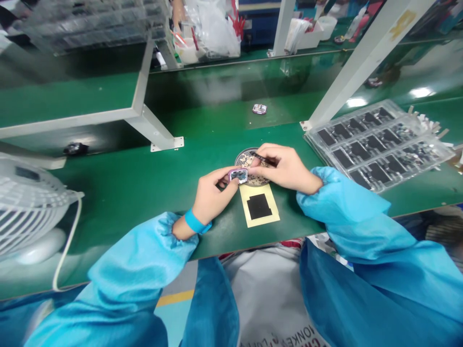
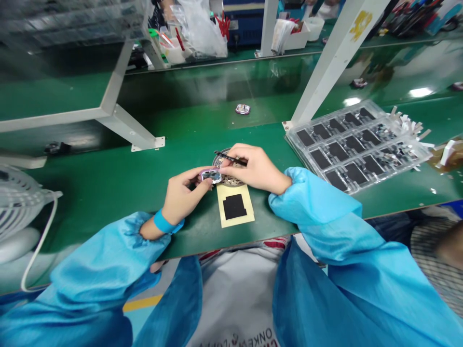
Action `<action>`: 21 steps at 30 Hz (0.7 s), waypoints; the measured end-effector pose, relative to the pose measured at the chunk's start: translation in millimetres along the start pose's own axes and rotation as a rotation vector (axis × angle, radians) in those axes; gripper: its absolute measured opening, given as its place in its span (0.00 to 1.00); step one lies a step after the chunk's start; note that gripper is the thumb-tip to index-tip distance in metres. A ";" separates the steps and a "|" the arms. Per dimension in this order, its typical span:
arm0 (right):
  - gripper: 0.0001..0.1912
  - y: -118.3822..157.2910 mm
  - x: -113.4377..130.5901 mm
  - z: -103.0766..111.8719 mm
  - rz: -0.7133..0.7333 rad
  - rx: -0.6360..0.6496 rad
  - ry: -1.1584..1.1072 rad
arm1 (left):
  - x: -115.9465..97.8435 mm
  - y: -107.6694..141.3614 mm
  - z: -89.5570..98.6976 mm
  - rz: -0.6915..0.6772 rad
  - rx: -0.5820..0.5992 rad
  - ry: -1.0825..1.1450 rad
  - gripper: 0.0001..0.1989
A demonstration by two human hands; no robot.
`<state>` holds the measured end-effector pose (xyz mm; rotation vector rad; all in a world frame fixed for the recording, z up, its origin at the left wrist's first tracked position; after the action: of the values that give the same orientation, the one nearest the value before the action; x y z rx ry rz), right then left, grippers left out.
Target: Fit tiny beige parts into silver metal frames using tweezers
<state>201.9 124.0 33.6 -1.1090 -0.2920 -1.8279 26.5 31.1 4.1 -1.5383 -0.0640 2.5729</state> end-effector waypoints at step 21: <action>0.09 1.0 -4.5 30.5 0.067 -0.267 0.241 | 43.5 -90.1 75.3 0.081 -0.144 -0.342 0.15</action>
<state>220.6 144.6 46.9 -1.0483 0.1333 -1.9553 -50.9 129.2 11.8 -1.1443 -0.2319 2.9260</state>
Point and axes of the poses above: each hand's wrist, its own y-axis away from the middle knuckle, its own z-axis out of the back of the hand, x = y × z, the point moved 5 cm from there along -y, towards the middle knuckle, and after that the axes turned 15 degrees about x, right-handed, at the moved point
